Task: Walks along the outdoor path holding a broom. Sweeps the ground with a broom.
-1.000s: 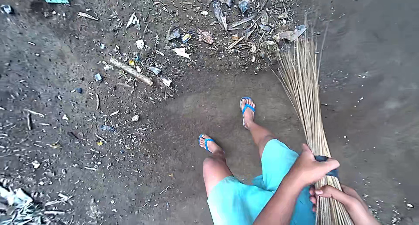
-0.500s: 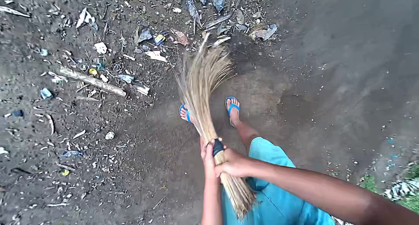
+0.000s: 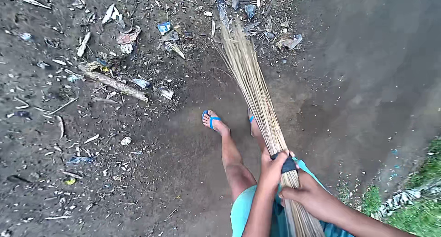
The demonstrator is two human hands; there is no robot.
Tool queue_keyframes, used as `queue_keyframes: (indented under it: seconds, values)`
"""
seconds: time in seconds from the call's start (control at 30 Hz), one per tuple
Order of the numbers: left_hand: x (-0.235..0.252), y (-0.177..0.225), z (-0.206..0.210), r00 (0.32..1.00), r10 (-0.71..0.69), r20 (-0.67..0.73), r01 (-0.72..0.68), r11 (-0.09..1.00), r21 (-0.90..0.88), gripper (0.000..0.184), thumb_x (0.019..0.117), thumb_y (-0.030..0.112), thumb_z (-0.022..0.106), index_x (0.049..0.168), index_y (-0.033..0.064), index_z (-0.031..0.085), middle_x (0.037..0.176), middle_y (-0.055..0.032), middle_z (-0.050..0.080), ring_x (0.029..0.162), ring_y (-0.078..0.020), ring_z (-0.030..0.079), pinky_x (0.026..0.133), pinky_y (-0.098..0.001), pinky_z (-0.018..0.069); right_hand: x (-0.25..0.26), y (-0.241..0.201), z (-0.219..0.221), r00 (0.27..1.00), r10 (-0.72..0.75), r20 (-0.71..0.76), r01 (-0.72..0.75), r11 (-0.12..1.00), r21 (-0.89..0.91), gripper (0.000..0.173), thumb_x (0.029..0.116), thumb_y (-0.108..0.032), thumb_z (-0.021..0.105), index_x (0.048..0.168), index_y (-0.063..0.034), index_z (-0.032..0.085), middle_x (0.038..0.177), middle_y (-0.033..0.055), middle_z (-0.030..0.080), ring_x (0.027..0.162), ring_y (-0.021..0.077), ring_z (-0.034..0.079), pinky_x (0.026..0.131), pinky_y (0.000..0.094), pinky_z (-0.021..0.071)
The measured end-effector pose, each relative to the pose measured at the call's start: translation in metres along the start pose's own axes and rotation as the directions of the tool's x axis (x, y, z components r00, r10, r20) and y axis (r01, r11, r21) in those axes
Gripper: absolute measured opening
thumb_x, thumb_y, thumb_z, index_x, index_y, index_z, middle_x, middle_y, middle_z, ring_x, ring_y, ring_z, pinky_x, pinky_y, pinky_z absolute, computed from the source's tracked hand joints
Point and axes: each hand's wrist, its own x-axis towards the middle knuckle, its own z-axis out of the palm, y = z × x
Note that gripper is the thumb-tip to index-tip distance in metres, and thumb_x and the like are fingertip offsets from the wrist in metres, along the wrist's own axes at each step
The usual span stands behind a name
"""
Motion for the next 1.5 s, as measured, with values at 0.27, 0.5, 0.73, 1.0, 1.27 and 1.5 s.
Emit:
queue_keyframes:
  seconds: [0.27, 0.5, 0.73, 1.0, 1.27, 1.5]
  values:
    - [-0.104, 0.032, -0.187, 0.732, 0.401, -0.551, -0.623, 0.721, -0.303, 0.023, 0.0962, 0.031, 0.055, 0.096, 0.0100, 0.066, 0.091, -0.0046, 0.074, 0.076, -0.0141, 0.074, 0.065, -0.0274, 0.0619, 0.082, -0.039, 0.186, 0.646, 0.037, 0.763, 0.401, 0.834, -0.380, 0.058, 0.0892, -0.040, 0.076, 0.111, 0.0111, 0.063, 0.106, 0.0313, 0.065, 0.101, 0.0455, 0.065, 0.084, 0.0659, 0.0501]
    - [-0.075, 0.020, -0.085, 0.583, 0.517, -0.627, -0.572, 0.809, 0.135, 0.046, 0.0992, 0.009, 0.039, 0.143, 0.0076, 0.025, 0.094, -0.0040, 0.065, 0.068, -0.0135, 0.069, 0.062, -0.0295, 0.0627, 0.066, -0.023, 0.083, 0.683, -0.049, 0.729, 0.168, 0.982, -0.092, 0.061, 0.0748, -0.007, 0.077, 0.130, -0.0019, 0.053, 0.100, 0.0132, 0.069, 0.079, 0.0211, 0.070, 0.072, 0.0443, 0.0609]
    - [-0.033, -0.024, 0.038, 0.996, -0.063, 0.056, 0.070, 0.989, -0.133, 0.057, 0.0962, 0.005, 0.056, 0.145, -0.0007, 0.027, 0.093, -0.0139, 0.064, 0.071, -0.0205, 0.068, 0.068, -0.0373, 0.0619, -0.063, -0.006, -0.021, 0.999, 0.038, -0.037, -0.032, 0.991, 0.131, 0.034, 0.0775, -0.009, 0.073, 0.109, -0.0087, 0.059, 0.080, -0.0016, 0.072, 0.066, 0.0139, 0.072, 0.063, 0.0350, 0.0638]
    - [-0.034, -0.020, -0.109, 0.969, 0.080, -0.232, -0.185, 0.860, -0.476, 0.022, 0.0924, 0.022, 0.058, 0.101, 0.0031, 0.062, 0.085, -0.0100, 0.072, 0.070, -0.0169, 0.071, 0.063, -0.0294, 0.0608, 0.043, -0.026, 0.082, 0.936, 0.057, 0.347, 0.020, 0.977, -0.214, 0.061, 0.0821, -0.016, 0.082, 0.134, 0.0029, 0.054, 0.118, 0.0182, 0.067, 0.109, 0.0266, 0.066, 0.099, 0.0463, 0.0523]
    - [-0.119, 0.017, -0.069, 0.735, 0.271, -0.622, -0.397, 0.915, -0.070, 0.031, 0.0966, 0.020, 0.046, 0.125, 0.0105, 0.041, 0.090, -0.0027, 0.069, 0.074, -0.0135, 0.071, 0.067, -0.0301, 0.0625, 0.023, -0.011, 0.079, 0.720, 0.013, 0.694, 0.119, 0.983, -0.142, 0.057, 0.0771, -0.020, 0.084, 0.124, 0.0009, 0.059, 0.103, 0.0166, 0.070, 0.090, 0.0285, 0.071, 0.083, 0.0531, 0.0581]
    - [-0.008, -0.038, 0.069, 0.998, -0.015, -0.059, 0.008, 0.993, -0.121, 0.048, 0.0970, 0.009, 0.050, 0.140, -0.0041, 0.033, 0.091, -0.0145, 0.064, 0.068, -0.0196, 0.068, 0.064, -0.0349, 0.0614, -0.039, -0.001, -0.060, 0.997, 0.072, -0.030, -0.068, 0.990, 0.125, 0.040, 0.0696, -0.017, 0.077, 0.107, -0.0101, 0.063, 0.078, 0.0030, 0.072, 0.062, 0.0185, 0.071, 0.059, 0.0378, 0.0634]
